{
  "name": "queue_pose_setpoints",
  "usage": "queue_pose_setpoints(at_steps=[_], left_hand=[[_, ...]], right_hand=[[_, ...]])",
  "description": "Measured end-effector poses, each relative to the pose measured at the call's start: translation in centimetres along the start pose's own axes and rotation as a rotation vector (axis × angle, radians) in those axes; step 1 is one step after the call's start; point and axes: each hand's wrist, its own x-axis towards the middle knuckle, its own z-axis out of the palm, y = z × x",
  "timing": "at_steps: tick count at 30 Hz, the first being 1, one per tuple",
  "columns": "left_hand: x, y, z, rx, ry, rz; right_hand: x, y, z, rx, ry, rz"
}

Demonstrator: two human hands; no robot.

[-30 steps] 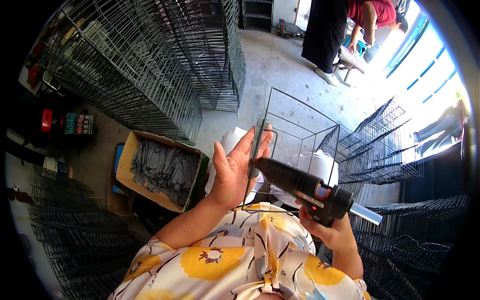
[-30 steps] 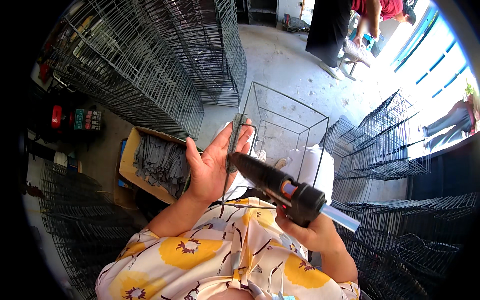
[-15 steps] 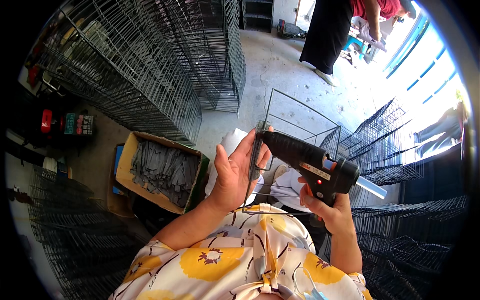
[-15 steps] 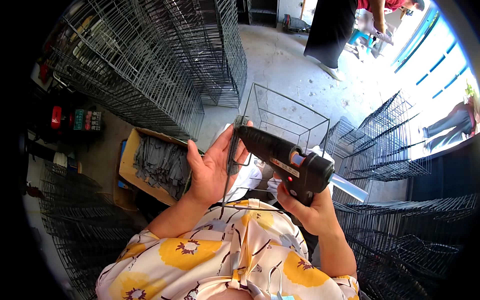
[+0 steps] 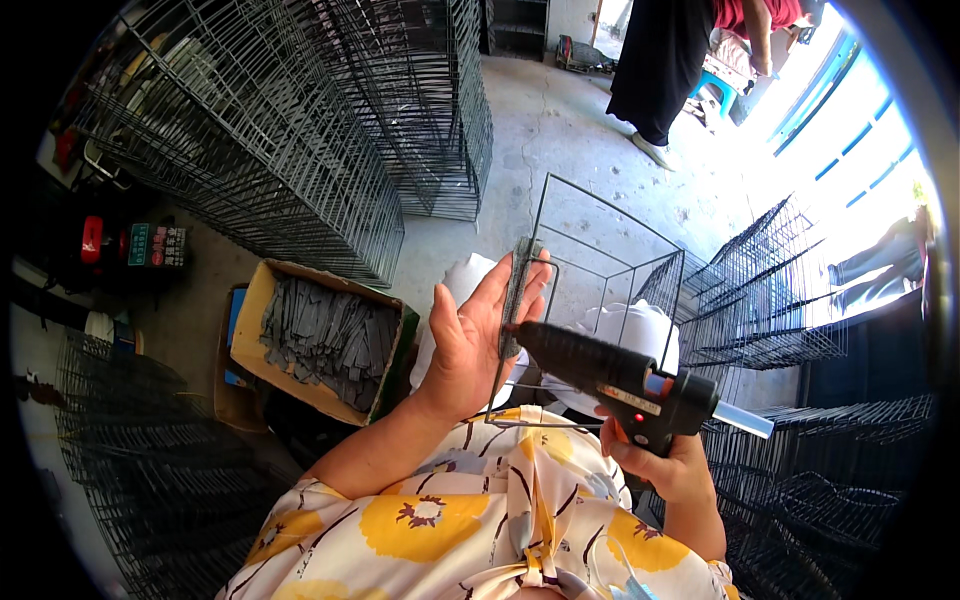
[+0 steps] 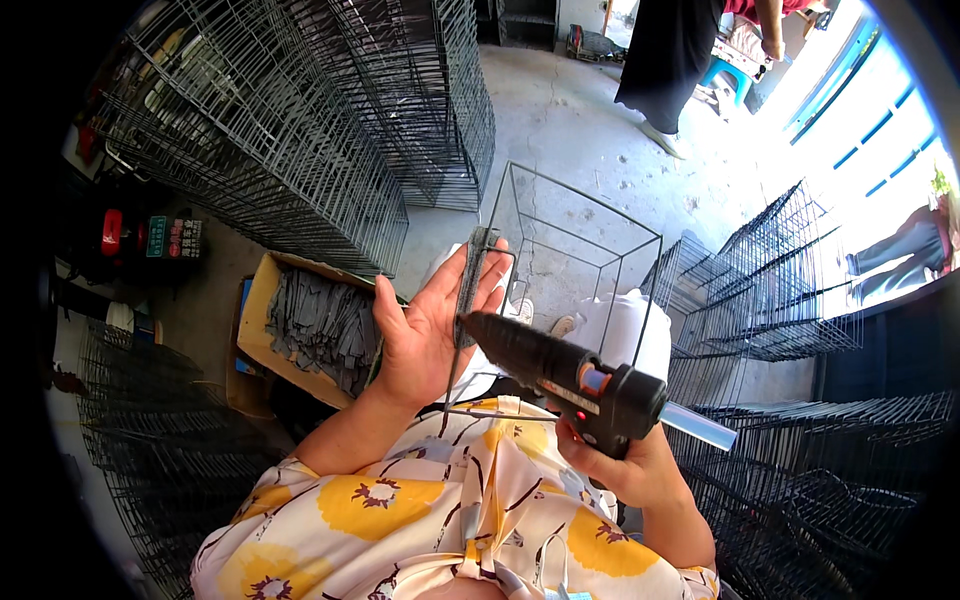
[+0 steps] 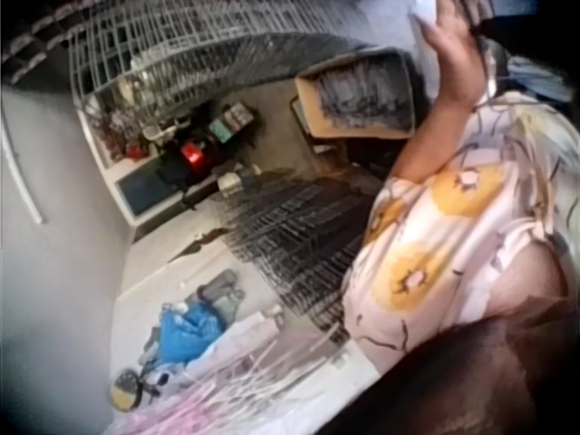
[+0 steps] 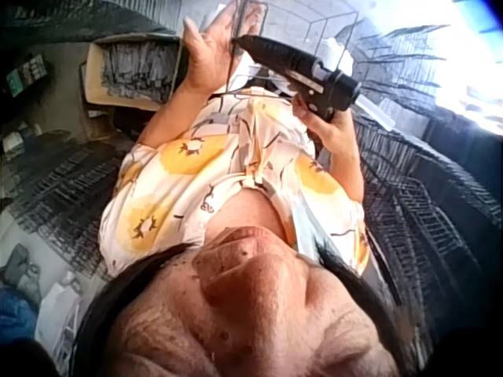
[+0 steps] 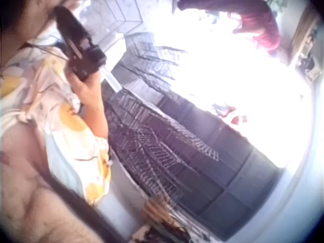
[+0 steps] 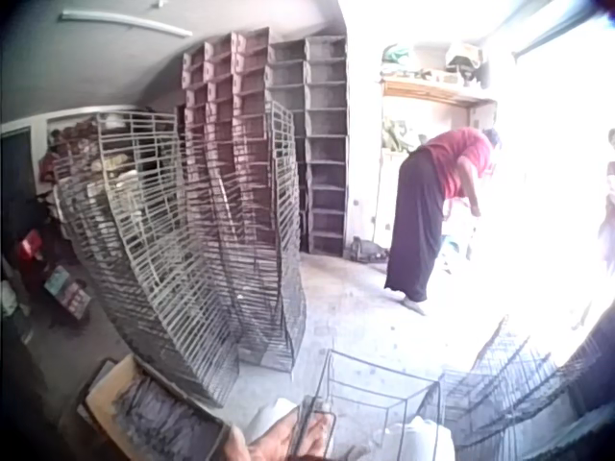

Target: The person uses a glue gun to apply adhesive to wire cage components, picking up small metal parts and attaching them to the wire structure.

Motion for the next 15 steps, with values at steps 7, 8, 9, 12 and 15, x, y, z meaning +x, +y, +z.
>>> queue_pose_setpoints(at_steps=[7,8,9,12,15], left_hand=[[0.1,-0.1,0.1,-0.032,0.010,-0.014],[0.1,-0.1,0.0,-0.020,0.006,-0.012],[0.2,0.0,0.0,-0.008,0.002,-0.009],[0.3,0.4,0.3,0.074,0.038,-0.033],[0.6,0.4,0.2,0.269,0.046,-0.023]], right_hand=[[-0.2,0.9,-1.2,0.053,-0.030,-0.014],[0.3,-0.4,-0.7,0.129,-0.063,0.012],[0.7,-0.1,-0.6,0.222,-0.057,-0.043],[1.5,-1.2,-0.7,0.205,-0.006,-0.030],[1.6,-1.8,-1.6,0.228,0.052,-0.129]])
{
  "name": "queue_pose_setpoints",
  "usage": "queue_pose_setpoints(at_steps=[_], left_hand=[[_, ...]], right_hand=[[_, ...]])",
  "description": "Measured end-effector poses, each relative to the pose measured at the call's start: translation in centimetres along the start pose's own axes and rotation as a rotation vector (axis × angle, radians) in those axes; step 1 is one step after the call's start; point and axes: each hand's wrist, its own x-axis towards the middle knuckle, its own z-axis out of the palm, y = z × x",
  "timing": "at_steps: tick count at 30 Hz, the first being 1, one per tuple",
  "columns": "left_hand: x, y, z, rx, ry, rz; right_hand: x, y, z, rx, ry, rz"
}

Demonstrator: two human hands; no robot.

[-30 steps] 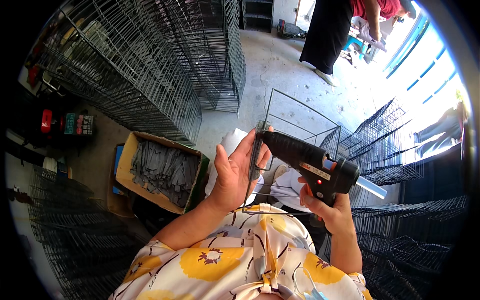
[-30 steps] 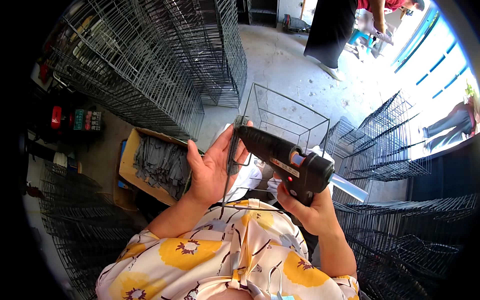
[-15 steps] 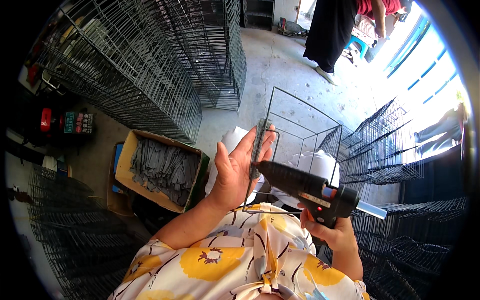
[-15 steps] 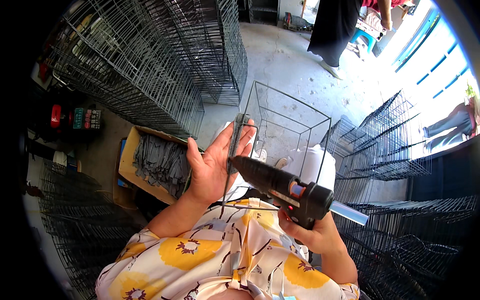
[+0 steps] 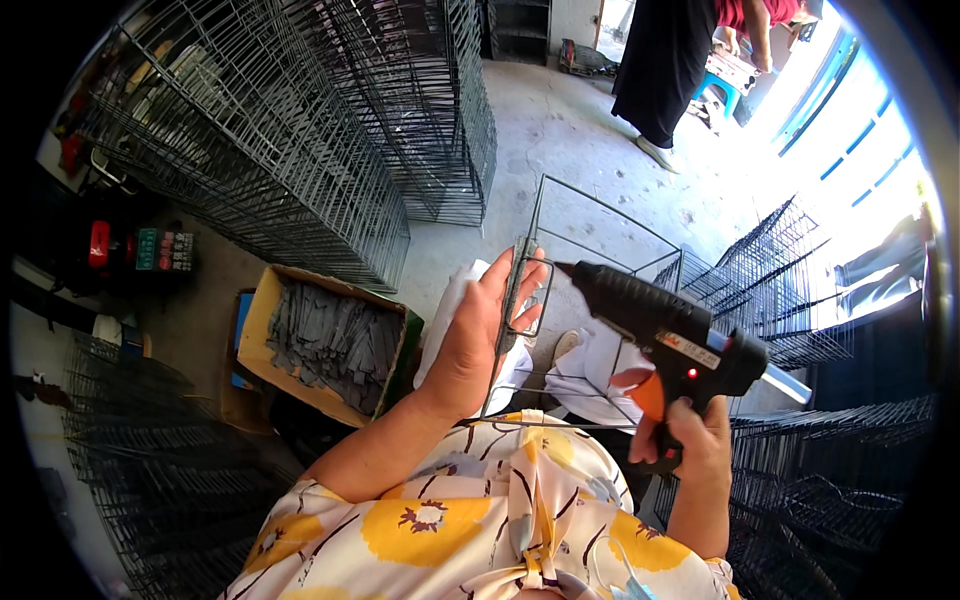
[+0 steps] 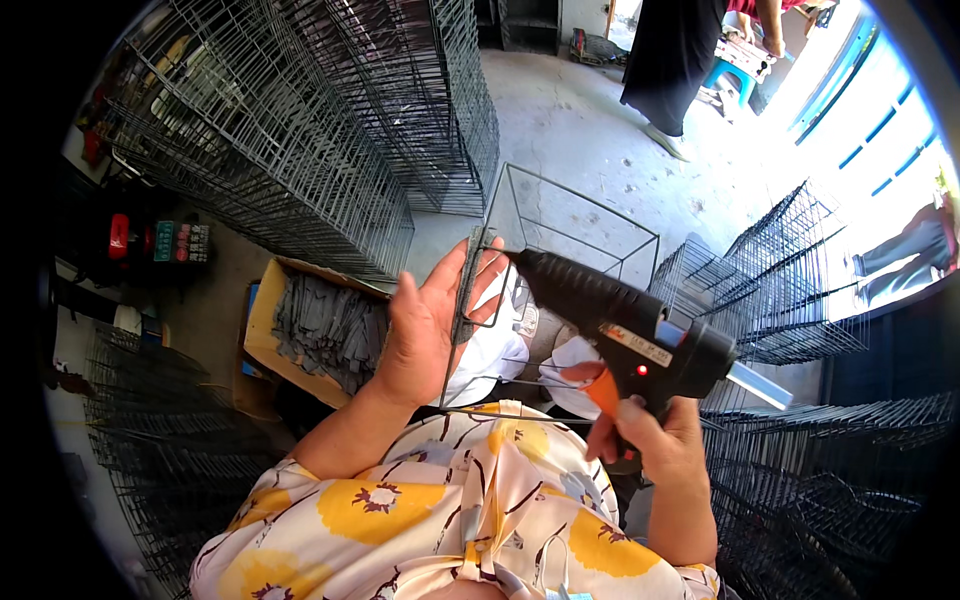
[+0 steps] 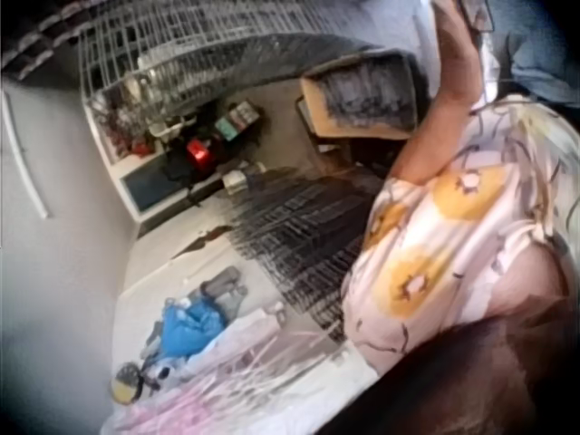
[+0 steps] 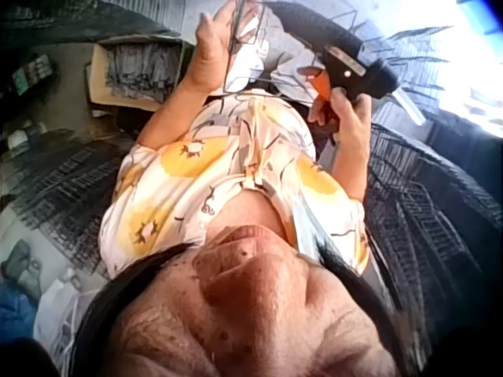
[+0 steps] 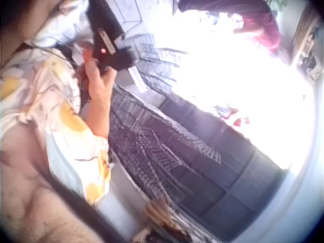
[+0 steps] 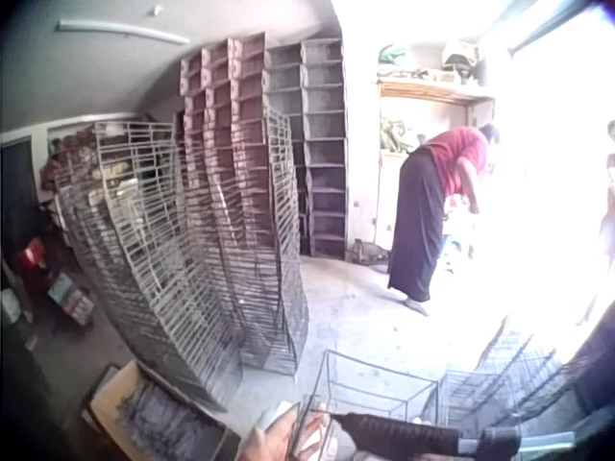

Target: The person uses a glue gun to apply adhesive to wire cage components, picking up small metal parts and attaching them to the wire structure.

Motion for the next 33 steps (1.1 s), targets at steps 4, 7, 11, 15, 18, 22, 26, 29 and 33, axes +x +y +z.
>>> queue_pose_setpoints(at_steps=[4,7,11,15,18,22,26,29,33], left_hand=[[0.6,-0.2,1.1,0.702,0.066,0.062],[0.9,0.5,2.9,1.661,0.029,0.113],[1.4,-1.4,3.0,2.089,0.153,0.141],[1.2,-0.4,4.2,2.070,0.092,0.036],[0.5,0.4,4.0,1.946,0.054,0.063],[-2.1,-0.4,2.0,1.046,0.130,0.189],[-2.4,-0.2,-1.5,-0.347,0.180,-0.277],[-2.7,-0.4,-2.4,-0.193,0.212,-0.327],[-2.4,-0.2,-2.7,0.225,0.227,-0.258]], right_hand=[[1.7,-1.6,0.3,-0.124,-0.055,-0.388],[3.7,-2.4,-1.1,-0.291,-0.154,-0.420],[9.8,-3.8,0.8,-1.014,-0.290,-0.456],[15.3,-1.6,3.9,-1.142,-0.295,-0.696],[17.6,-1.3,5.1,-1.389,-0.352,-0.717],[18.9,-1.5,4.7,-1.465,-0.456,-0.715],[19.2,-1.5,3.7,-1.409,-0.477,-0.725],[19.2,-1.6,3.3,-1.396,-0.498,-0.721],[19.2,-1.7,3.2,-1.378,-0.497,-0.709]])
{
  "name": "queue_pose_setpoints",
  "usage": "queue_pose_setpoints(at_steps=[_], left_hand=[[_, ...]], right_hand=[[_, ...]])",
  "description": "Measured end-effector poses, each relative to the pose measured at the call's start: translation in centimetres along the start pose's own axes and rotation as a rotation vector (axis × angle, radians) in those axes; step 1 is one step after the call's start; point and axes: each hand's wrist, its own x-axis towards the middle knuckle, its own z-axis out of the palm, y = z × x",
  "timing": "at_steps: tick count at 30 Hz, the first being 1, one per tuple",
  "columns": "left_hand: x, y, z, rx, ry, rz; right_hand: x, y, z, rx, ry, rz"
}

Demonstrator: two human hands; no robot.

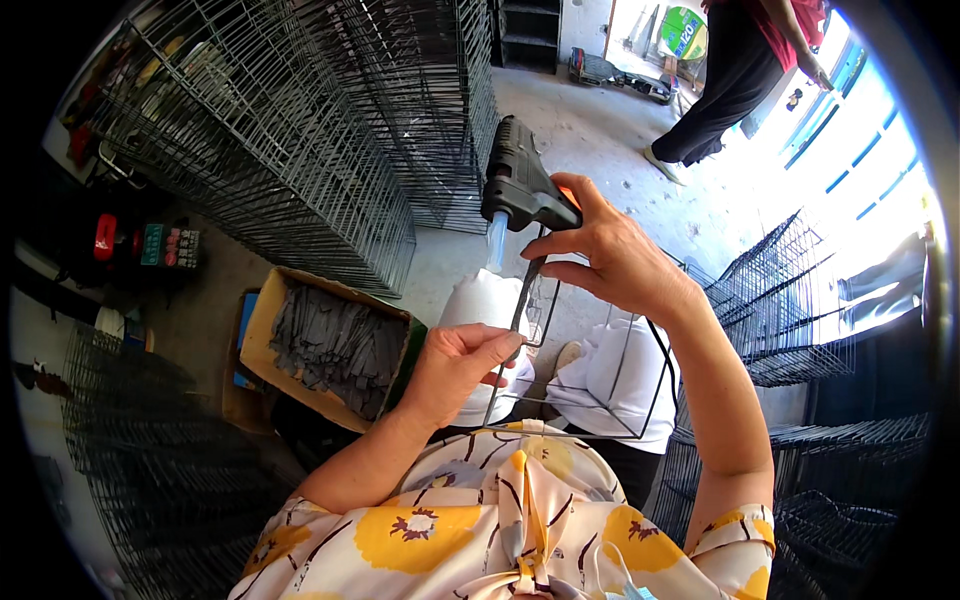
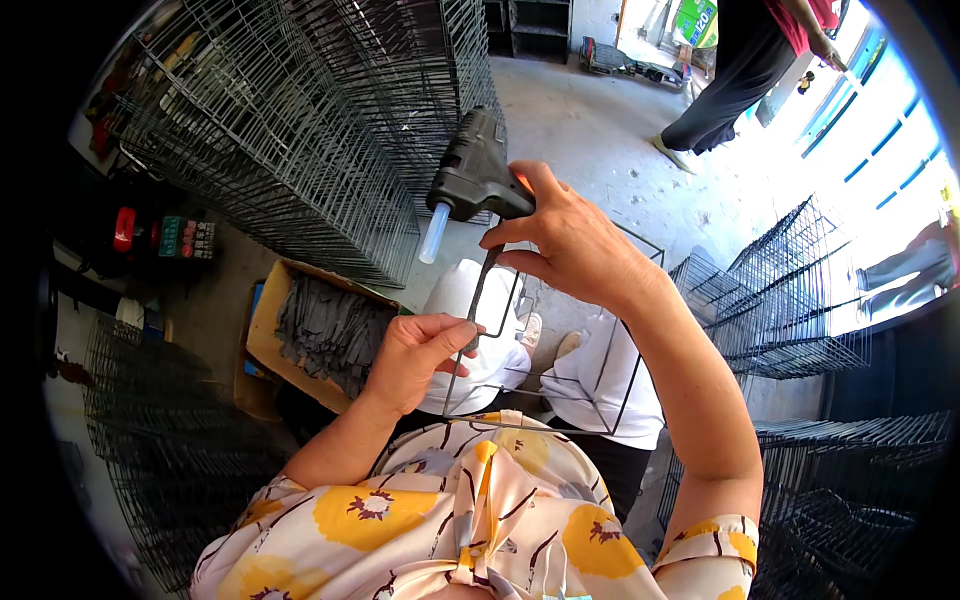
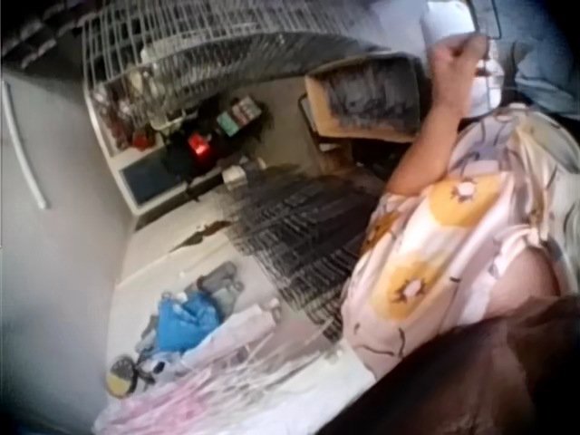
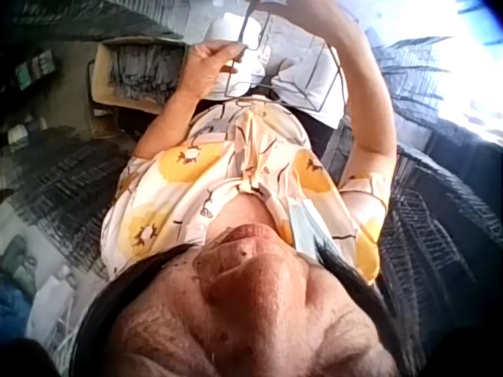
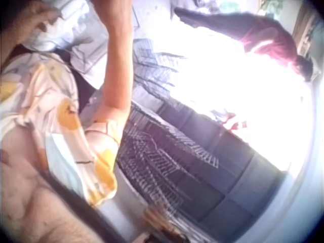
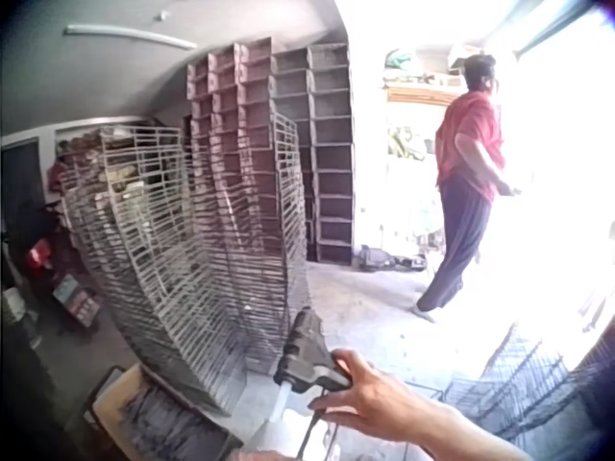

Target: The person uses a glue gun to apply adhesive to wire cage components, picking up small metal parts and attaching them to the wire structure.

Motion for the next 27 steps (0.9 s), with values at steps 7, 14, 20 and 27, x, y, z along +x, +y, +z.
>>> queue_pose_setpoints(at_steps=[7,14,20,27], left_hand=[[2.0,1.4,0.2,0.706,0.039,0.295],[2.7,2.0,1.7,0.962,0.192,0.417],[2.3,2.4,2.0,1.077,0.211,0.439],[2.0,0.7,-0.8,0.326,-0.069,0.307]], right_hand=[[0.3,-1.4,0.6,-0.011,0.036,0.091],[0.2,-1.4,2.4,-0.023,0.157,0.074],[-0.4,-1.5,2.0,0.071,0.158,0.111],[-4.6,-3.2,-2.1,0.458,0.161,0.213]])
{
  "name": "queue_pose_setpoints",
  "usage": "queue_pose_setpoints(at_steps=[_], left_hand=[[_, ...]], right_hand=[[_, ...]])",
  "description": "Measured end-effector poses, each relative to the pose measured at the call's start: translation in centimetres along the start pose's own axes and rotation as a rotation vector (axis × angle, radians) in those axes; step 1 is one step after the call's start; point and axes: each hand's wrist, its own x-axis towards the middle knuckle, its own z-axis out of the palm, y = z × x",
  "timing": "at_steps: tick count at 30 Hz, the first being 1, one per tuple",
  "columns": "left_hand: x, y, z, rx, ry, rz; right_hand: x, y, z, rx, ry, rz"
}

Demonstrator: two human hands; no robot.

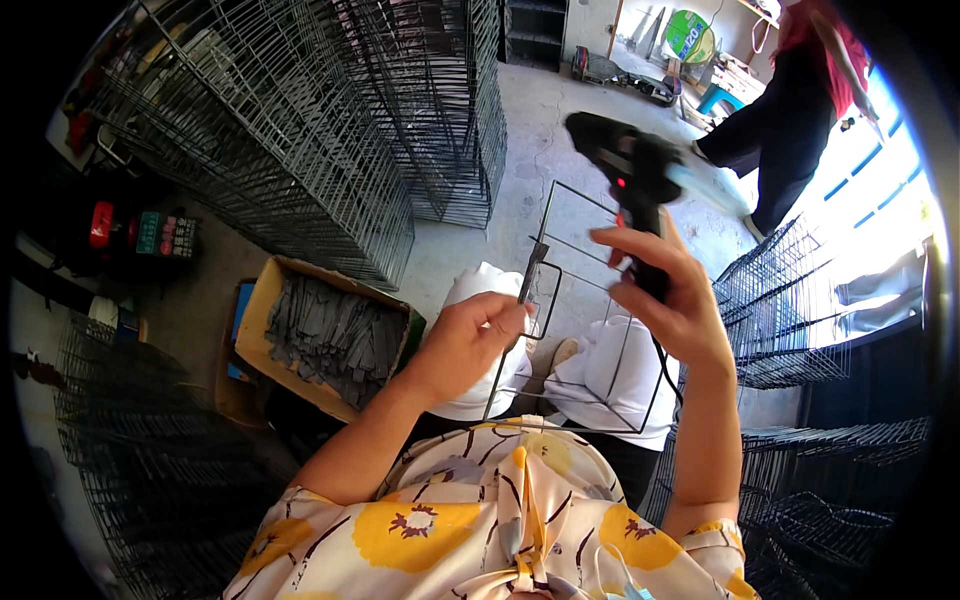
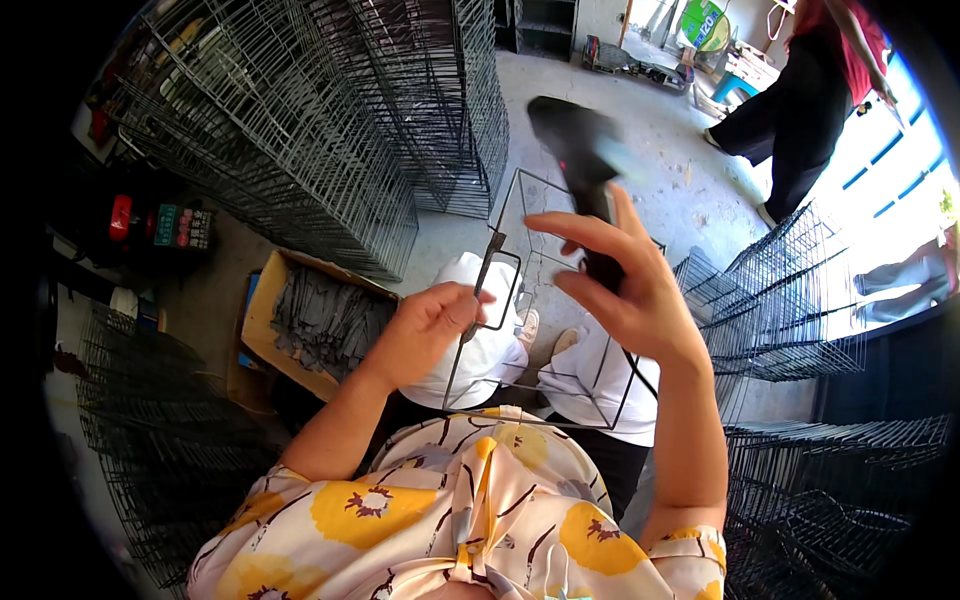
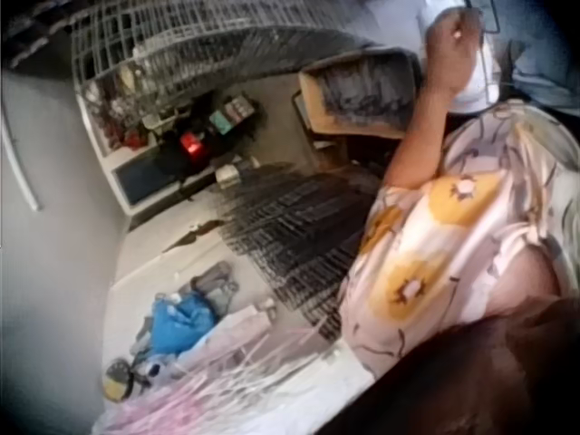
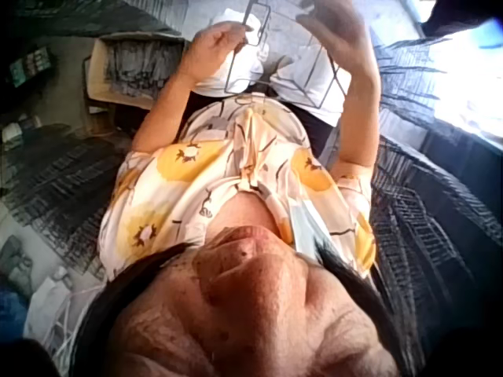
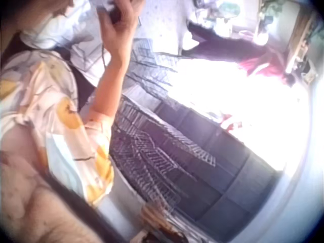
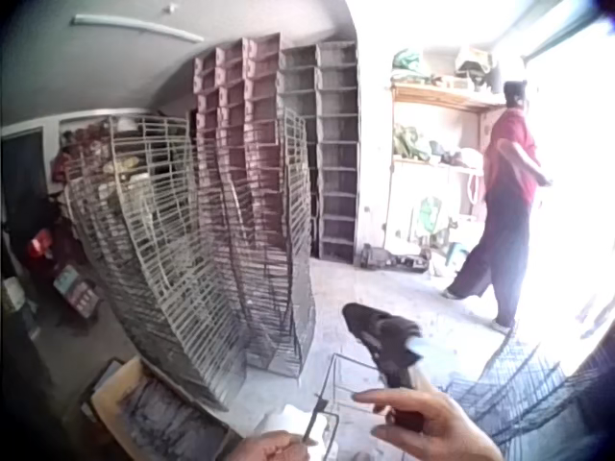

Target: The person uses a glue gun to apply adhesive to wire cage components, picking up small metal parts and attaching them to the wire structure.

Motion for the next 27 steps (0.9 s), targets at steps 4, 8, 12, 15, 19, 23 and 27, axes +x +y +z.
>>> queue_pose_setpoints(at_steps=[4,8,12,15,19,23,27], left_hand=[[1.3,0.5,-0.2,-0.350,-0.068,-0.187],[2.0,0.7,-0.3,-0.162,-0.027,-0.160],[1.9,0.3,0.4,0.214,0.132,0.126],[2.2,1.7,-0.6,0.415,-0.009,0.105],[3.6,0.5,-1.6,-0.377,-0.247,-0.199],[5.6,-1.6,-1.3,-0.888,-0.422,-0.355],[7.2,-5.2,-0.7,-1.323,-0.651,-0.405]], right_hand=[[-5.5,0.1,0.7,0.433,0.200,0.005],[-7.6,-1.2,2.4,0.583,0.539,0.026],[-10.5,-0.4,2.4,1.102,0.574,0.073],[-12.9,0.6,2.5,1.193,0.681,0.238],[-14.5,1.1,4.6,0.682,0.895,0.358],[-14.9,0.8,6.2,0.809,0.921,0.226],[-14.7,-0.2,6.8,1.177,0.747,0.335]])
